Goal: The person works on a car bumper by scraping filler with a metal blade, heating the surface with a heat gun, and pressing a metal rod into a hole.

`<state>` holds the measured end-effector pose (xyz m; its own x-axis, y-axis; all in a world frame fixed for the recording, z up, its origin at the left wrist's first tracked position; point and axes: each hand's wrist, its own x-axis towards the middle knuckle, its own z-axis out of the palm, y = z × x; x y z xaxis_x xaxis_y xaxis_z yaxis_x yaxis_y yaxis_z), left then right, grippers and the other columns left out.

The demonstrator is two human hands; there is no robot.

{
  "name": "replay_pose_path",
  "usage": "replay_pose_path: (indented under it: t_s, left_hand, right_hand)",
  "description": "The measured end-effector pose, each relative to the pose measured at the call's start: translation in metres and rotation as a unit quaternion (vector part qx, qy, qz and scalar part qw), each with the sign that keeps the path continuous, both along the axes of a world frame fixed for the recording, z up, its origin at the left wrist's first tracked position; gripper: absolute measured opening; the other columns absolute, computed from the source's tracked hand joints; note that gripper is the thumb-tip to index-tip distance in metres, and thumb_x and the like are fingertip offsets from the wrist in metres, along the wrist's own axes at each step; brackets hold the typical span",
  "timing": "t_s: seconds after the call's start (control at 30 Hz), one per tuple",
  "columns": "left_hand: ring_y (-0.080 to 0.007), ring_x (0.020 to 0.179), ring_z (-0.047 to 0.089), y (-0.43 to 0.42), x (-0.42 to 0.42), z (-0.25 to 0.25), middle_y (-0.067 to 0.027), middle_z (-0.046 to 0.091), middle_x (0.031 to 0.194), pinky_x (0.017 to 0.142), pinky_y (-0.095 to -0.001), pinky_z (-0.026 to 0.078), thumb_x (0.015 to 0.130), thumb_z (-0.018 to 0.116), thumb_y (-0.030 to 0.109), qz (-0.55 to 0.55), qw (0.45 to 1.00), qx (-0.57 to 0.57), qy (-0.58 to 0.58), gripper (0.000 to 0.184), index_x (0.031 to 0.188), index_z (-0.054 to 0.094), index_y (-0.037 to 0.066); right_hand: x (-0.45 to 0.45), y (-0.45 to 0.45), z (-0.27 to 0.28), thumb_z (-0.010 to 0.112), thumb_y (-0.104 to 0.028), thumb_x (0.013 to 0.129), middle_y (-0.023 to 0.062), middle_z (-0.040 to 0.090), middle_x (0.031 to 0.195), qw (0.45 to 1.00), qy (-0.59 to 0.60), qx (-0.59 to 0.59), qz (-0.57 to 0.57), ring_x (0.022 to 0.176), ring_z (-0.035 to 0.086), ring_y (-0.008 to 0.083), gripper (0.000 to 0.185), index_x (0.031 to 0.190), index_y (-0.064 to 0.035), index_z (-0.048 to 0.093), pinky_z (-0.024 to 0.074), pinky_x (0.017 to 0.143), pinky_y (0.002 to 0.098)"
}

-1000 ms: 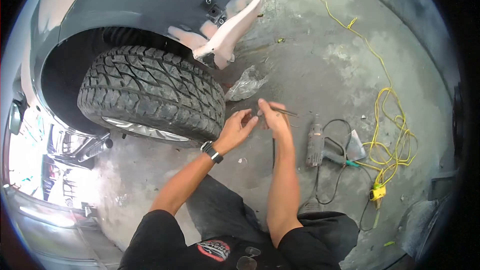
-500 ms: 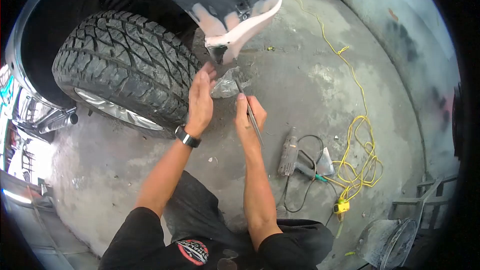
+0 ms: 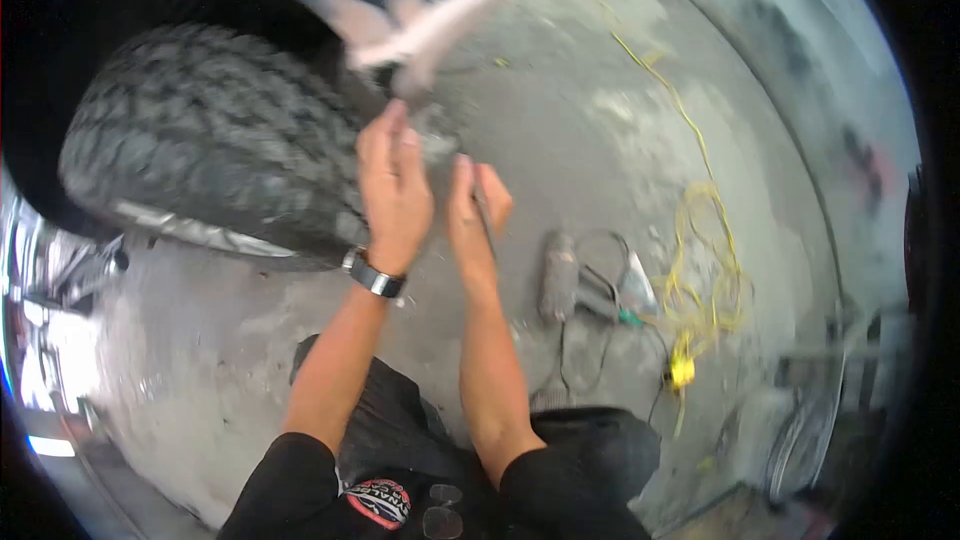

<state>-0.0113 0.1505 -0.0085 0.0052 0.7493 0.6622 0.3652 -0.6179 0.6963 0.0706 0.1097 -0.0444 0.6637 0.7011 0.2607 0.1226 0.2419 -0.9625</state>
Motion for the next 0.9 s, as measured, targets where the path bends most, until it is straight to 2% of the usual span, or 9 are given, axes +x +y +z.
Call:
replay_pose_path:
  t_s: [0.13, 0.2, 0.3, 0.47, 0.57, 0.67, 0.7, 0.8, 0.9]
  left_hand:
    - [-0.0205, 0.121, 0.058, -0.014, 0.027, 0.000, -0.0154, 0.063, 0.131, 0.099, -0.0318, 0.047, 0.106, 0.050, 0.028, -0.116, 0.974, -0.178, -0.073, 0.042, 0.137, 0.056, -0.001]
    - [-0.0175, 0.113, 0.063, -0.018, 0.034, 0.003, -0.0122, 0.068, 0.121, 0.097, -0.0310, 0.046, 0.105, 0.054, 0.027, -0.146, 0.961, -0.221, -0.085, 0.039, 0.131, 0.061, -0.001]
    - [-0.0135, 0.101, 0.064, -0.022, 0.037, 0.012, -0.0073, 0.072, 0.107, 0.089, -0.0276, 0.048, 0.104, 0.056, 0.027, -0.180, 0.958, -0.214, -0.057, 0.037, 0.128, 0.064, 0.000]
    - [-0.0119, 0.096, 0.064, -0.029, 0.046, 0.037, -0.0060, 0.071, 0.105, 0.088, -0.0263, 0.047, 0.103, 0.057, 0.028, -0.203, 0.951, -0.214, -0.094, 0.038, 0.127, 0.064, -0.001]
    - [-0.0122, 0.096, 0.064, -0.029, 0.044, 0.044, -0.0060, 0.071, 0.105, 0.089, -0.0270, 0.047, 0.104, 0.056, 0.029, -0.209, 0.950, -0.216, -0.088, 0.038, 0.127, 0.064, -0.001]
    - [-0.0129, 0.096, 0.064, -0.033, 0.035, 0.054, -0.0065, 0.071, 0.106, 0.089, -0.0273, 0.046, 0.104, 0.055, 0.029, -0.215, 0.950, -0.210, -0.087, 0.040, 0.127, 0.064, -0.002]
    - [-0.0128, 0.097, 0.064, -0.036, 0.031, 0.055, -0.0064, 0.071, 0.104, 0.089, -0.0272, 0.047, 0.104, 0.055, 0.028, -0.215, 0.949, -0.217, -0.080, 0.037, 0.125, 0.065, -0.001]
    - [-0.0125, 0.097, 0.065, -0.048, 0.014, 0.057, -0.0062, 0.072, 0.100, 0.086, -0.0273, 0.048, 0.103, 0.058, 0.024, -0.230, 0.942, -0.239, -0.039, 0.032, 0.121, 0.068, 0.000]
    - [-0.0121, 0.094, 0.064, -0.065, -0.001, 0.053, -0.0053, 0.071, 0.103, 0.083, -0.0283, 0.050, 0.100, 0.062, 0.021, -0.242, 0.931, -0.270, 0.033, 0.029, 0.121, 0.068, 0.001]
  right_hand:
    - [0.015, 0.004, -0.105, 0.061, -0.024, 0.096, 0.0170, 0.052, 0.059, 0.999, -0.016, -0.035, 0.013, 0.052, 0.050, 0.0250, 0.034, 0.074, 0.0001, 0.055, 0.0387, 0.053, 0.0452]
    - [0.014, -0.005, -0.160, 0.059, -0.015, 0.094, 0.0214, 0.057, 0.065, 0.978, -0.160, -0.125, -0.036, 0.061, 0.062, 0.0359, 0.024, 0.077, 0.0019, 0.058, 0.0461, 0.058, 0.0468]
    - [0.003, -0.031, -0.251, 0.058, -0.007, 0.090, 0.0240, 0.064, 0.076, 0.926, -0.197, -0.321, -0.028, 0.080, 0.067, 0.0456, 0.014, 0.083, 0.0047, 0.062, 0.0544, 0.070, 0.0490]
    - [-0.017, -0.077, -0.317, 0.058, -0.002, 0.082, 0.0242, 0.069, 0.088, 0.850, -0.256, -0.457, 0.055, 0.095, 0.067, 0.0457, 0.012, 0.088, 0.0059, 0.065, 0.0565, 0.084, 0.0487]
    - [0.053, -0.080, -0.260, 0.054, -0.006, 0.086, 0.0290, 0.068, 0.099, 0.804, -0.274, -0.438, 0.295, 0.092, 0.067, 0.0458, 0.027, 0.105, 0.0077, 0.065, 0.0548, 0.080, 0.0525]
    - [0.147, -0.066, -0.224, 0.053, -0.011, 0.088, 0.0310, 0.065, 0.106, 0.910, -0.138, -0.392, 0.002, 0.098, 0.065, 0.0420, 0.026, 0.104, 0.0061, 0.065, 0.0506, 0.082, 0.0515]
    - [0.178, -0.068, -0.241, 0.050, -0.012, 0.089, 0.0314, 0.063, 0.106, 0.948, -0.082, -0.262, -0.162, 0.098, 0.062, 0.0436, 0.027, 0.103, 0.0071, 0.063, 0.0482, 0.087, 0.0515]
    - [0.288, -0.103, -0.310, 0.041, -0.013, 0.095, 0.0294, 0.060, 0.111, 0.854, -0.330, -0.329, -0.232, 0.106, 0.057, 0.0443, 0.027, 0.106, 0.0052, 0.059, 0.0462, 0.090, 0.0501]
    - [0.336, -0.145, -0.317, 0.054, -0.011, 0.090, 0.0261, 0.065, 0.112, 0.734, -0.376, -0.565, -0.024, 0.108, 0.063, 0.0398, 0.025, 0.106, 0.0043, 0.065, 0.0513, 0.090, 0.0489]
